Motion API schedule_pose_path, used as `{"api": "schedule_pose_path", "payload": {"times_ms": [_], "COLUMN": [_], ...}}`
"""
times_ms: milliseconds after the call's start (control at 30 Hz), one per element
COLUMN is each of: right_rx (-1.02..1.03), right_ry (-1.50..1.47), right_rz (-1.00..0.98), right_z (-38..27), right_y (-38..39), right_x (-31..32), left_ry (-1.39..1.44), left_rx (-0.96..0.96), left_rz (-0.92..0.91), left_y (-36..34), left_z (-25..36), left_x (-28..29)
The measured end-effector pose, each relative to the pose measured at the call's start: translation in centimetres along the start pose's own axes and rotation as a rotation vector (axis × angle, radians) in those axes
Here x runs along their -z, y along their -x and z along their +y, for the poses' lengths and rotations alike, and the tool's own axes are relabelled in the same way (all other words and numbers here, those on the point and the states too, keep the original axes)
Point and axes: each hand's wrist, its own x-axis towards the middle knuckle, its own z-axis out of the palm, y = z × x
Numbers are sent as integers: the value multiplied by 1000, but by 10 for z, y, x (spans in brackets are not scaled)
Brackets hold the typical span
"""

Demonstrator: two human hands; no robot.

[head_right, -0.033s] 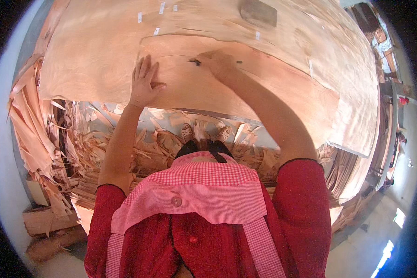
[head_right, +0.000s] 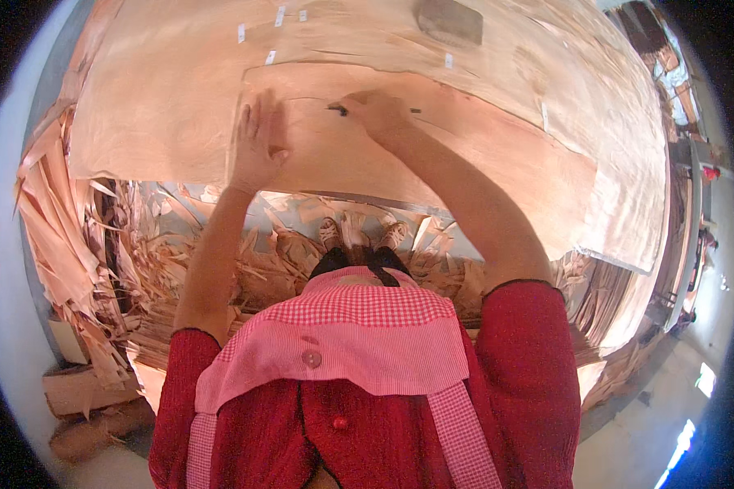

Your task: The person prepares thin wood veneer by using a knife to trim edges, applying adhesive strips to join pieces, and smoothing the surface with a block.

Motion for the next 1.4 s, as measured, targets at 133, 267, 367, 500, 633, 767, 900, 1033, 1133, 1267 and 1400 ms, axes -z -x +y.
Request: {"api": "schedule_pose_path", "payload": {"times_ms": [133,267,367,500,633,767,900,1033,1133,1267,1400], "right_rx": [-6,-401,-416,-525,-751,-809,-620,-460,-327,-372,-357], "right_ry": [131,-341,264,398,394,73,388,401,368,285,527], "right_rz": [180,140,67,128,25,239,261,167,169,185,365], "right_z": [30,37,109,129,155,124,166,169,117,100,205], "right_y": [-2,73,157,273,370,310,212,201,204,148,59], "right_x": [-27,17,12,-16,-56,26,79,97,142,248,349], "left_ry": [454,-375,-449,-469,-341,-408,-530,-571,-627,-603,-707], "left_rx": [116,166,151,148,166,148,172,209,311,327,419], "left_rz": [15,-16,-17,-24,33,243,258,287,211,242,99], "left_y": [-6,-10,-11,-11,-11,12,-1,-2,0,0,-14], "left_z": [45,78,82,88,87,76,92,91,104,110,121], "left_x": [-72,-81,-86,-84,-87,-92,-90,-93,-92,-94,-91]}}
